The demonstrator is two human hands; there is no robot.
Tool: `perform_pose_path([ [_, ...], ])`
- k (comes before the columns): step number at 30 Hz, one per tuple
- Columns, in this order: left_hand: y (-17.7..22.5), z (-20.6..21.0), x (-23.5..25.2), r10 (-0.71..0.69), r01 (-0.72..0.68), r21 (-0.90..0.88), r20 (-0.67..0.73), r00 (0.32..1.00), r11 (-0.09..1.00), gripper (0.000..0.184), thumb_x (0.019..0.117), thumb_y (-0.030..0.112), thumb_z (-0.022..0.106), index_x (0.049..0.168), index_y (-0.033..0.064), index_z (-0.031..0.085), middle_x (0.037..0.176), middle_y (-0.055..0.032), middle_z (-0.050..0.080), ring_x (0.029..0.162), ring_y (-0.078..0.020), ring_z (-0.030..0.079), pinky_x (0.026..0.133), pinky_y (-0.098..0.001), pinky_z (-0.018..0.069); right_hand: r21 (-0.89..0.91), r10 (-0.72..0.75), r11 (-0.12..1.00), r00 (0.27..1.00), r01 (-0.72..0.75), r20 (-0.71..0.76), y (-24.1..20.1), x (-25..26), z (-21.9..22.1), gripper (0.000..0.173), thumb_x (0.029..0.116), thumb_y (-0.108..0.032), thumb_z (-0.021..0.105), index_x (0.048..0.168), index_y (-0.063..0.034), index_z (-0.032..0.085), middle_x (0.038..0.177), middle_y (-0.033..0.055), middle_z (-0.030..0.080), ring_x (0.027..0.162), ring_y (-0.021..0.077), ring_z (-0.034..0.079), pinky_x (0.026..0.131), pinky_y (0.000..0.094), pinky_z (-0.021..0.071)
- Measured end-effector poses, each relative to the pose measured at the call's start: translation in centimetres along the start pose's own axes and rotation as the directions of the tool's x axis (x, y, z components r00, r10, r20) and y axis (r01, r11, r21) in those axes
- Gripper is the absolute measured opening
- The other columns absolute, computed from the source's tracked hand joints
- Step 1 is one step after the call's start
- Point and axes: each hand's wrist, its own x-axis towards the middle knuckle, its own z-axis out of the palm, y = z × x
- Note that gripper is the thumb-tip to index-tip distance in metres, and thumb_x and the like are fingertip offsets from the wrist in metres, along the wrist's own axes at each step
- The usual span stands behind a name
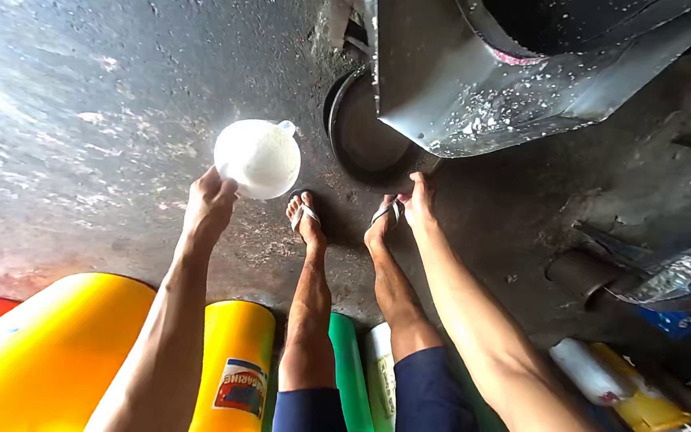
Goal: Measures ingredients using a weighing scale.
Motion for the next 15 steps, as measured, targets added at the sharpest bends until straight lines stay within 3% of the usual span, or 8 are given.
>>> perform_pose_path([
  [2, -8.5, 0.0, 3.8, 0.122, -0.112, -0.133, 0.070, 0.990, 0.985, 0.015, 0.1051, 0.002, 0.040, 0.098, -0.0053, 0.051, 0.079, -0.0032, 0.049, 0.071, -0.0026, 0.049, 0.070, -0.0187, 0.0452, 0.043, 0.050, 0.998, 0.998, -0.051, 0.038, 1.6, 0.8, 1.4, 0.038, 0.1035, -0.032, 0.052, 0.133, -0.0084, 0.051, 0.111, 0.0120, 0.058, 0.082, 0.0189, 0.060, 0.066, 0.0344, 0.0539],
  [3, -15.2, -0.6, 6.6, 0.279, -0.234, -0.276, 0.136, 0.951, 0.932, 0.020, 0.1066, 0.007, 0.041, 0.112, -0.0057, 0.055, 0.088, -0.0066, 0.059, 0.079, -0.0063, 0.057, 0.075, -0.0266, 0.0507, 0.062, 0.091, 0.994, 0.994, -0.095, 0.066, 2.5, 0.9, 1.7, 0.042, 0.1037, -0.036, 0.052, 0.135, -0.0082, 0.049, 0.113, 0.0123, 0.058, 0.083, 0.0192, 0.061, 0.068, 0.0335, 0.0550],
  [5, -22.9, -0.8, 8.0, 0.283, -0.213, -0.414, 0.115, 0.952, 0.885, 0.029, 0.1053, 0.022, 0.046, 0.123, 0.0042, 0.060, 0.095, -0.0046, 0.066, 0.084, -0.0091, 0.065, 0.078, -0.0346, 0.0567, 0.067, 0.190, 0.977, 0.971, -0.201, 0.146, 4.2, -0.8, 1.5, 0.063, 0.1028, -0.051, 0.054, 0.149, -0.0107, 0.041, 0.130, 0.0156, 0.059, 0.101, 0.0249, 0.066, 0.082, 0.0372, 0.0585],
  [7, -24.3, -1.1, 5.7, 0.160, -0.098, -0.494, 0.085, 0.983, 0.864, 0.029, 0.1047, 0.024, 0.048, 0.125, 0.0095, 0.063, 0.096, -0.0028, 0.067, 0.084, -0.0103, 0.066, 0.079, -0.0366, 0.0582, 0.006, 0.192, 0.980, 0.959, -0.197, 0.209, 4.7, -5.0, 1.9, 0.072, 0.0999, -0.062, 0.053, 0.155, -0.0202, 0.031, 0.131, 0.0131, 0.061, 0.108, 0.0286, 0.068, 0.086, 0.0436, 0.0598],
  [9, -25.3, -1.2, 2.0, 0.101, -0.035, -0.599, 0.077, 0.992, 0.800, 0.028, 0.1047, 0.021, 0.047, 0.124, 0.0082, 0.063, 0.095, -0.0033, 0.068, 0.083, -0.0112, 0.066, 0.078, -0.0353, 0.0578, -0.136, 0.147, 0.984, 0.949, -0.112, 0.278, 5.1, -12.4, 2.4, 0.060, 0.1047, -0.051, 0.052, 0.153, -0.0177, 0.035, 0.123, 0.0153, 0.062, 0.101, 0.0301, 0.068, 0.080, 0.0455, 0.0600],
  [11, -26.3, -1.0, -1.4, 0.056, 0.014, -0.712, 0.075, 0.996, 0.702, 0.028, 0.1058, 0.019, 0.046, 0.124, 0.0042, 0.062, 0.096, -0.0053, 0.069, 0.084, -0.0128, 0.067, 0.077, -0.0347, 0.0587, -0.306, 0.109, 0.951, 0.885, 0.039, 0.452, 5.9, -20.4, 2.8, 0.059, 0.1051, -0.037, 0.055, 0.154, -0.0100, 0.038, 0.122, 0.0175, 0.066, 0.104, 0.0299, 0.070, 0.081, 0.0462, 0.0616],
  [13, -26.9, -0.3, -4.4, -0.004, 0.043, -0.795, 0.051, 0.999, 0.605, 0.027, 0.1050, 0.016, 0.046, 0.119, -0.0011, 0.062, 0.090, -0.0058, 0.068, 0.078, -0.0118, 0.066, 0.073, -0.0331, 0.0578, -0.413, 0.121, 0.891, 0.779, 0.189, 0.616, 6.9, -27.4, 3.4, 0.081, 0.1014, -0.034, 0.062, 0.163, -0.0073, 0.017, 0.131, 0.0173, 0.065, 0.115, 0.0268, 0.067, 0.090, 0.0458, 0.0605],
  [15, -27.1, -0.1, -8.0, -0.061, 0.082, -0.877, 0.060, 0.996, 0.473, 0.029, 0.1059, 0.012, 0.044, 0.124, -0.0054, 0.060, 0.097, -0.0096, 0.070, 0.086, -0.0138, 0.069, 0.080, -0.0351, 0.0600, -0.417, 0.068, 0.857, 0.735, 0.303, 0.674, 8.6, -32.3, 3.7, 0.095, 0.0987, -0.034, 0.066, 0.163, -0.0037, 0.003, 0.135, 0.0202, 0.061, 0.118, 0.0232, 0.065, 0.099, 0.0426, 0.0569],
])
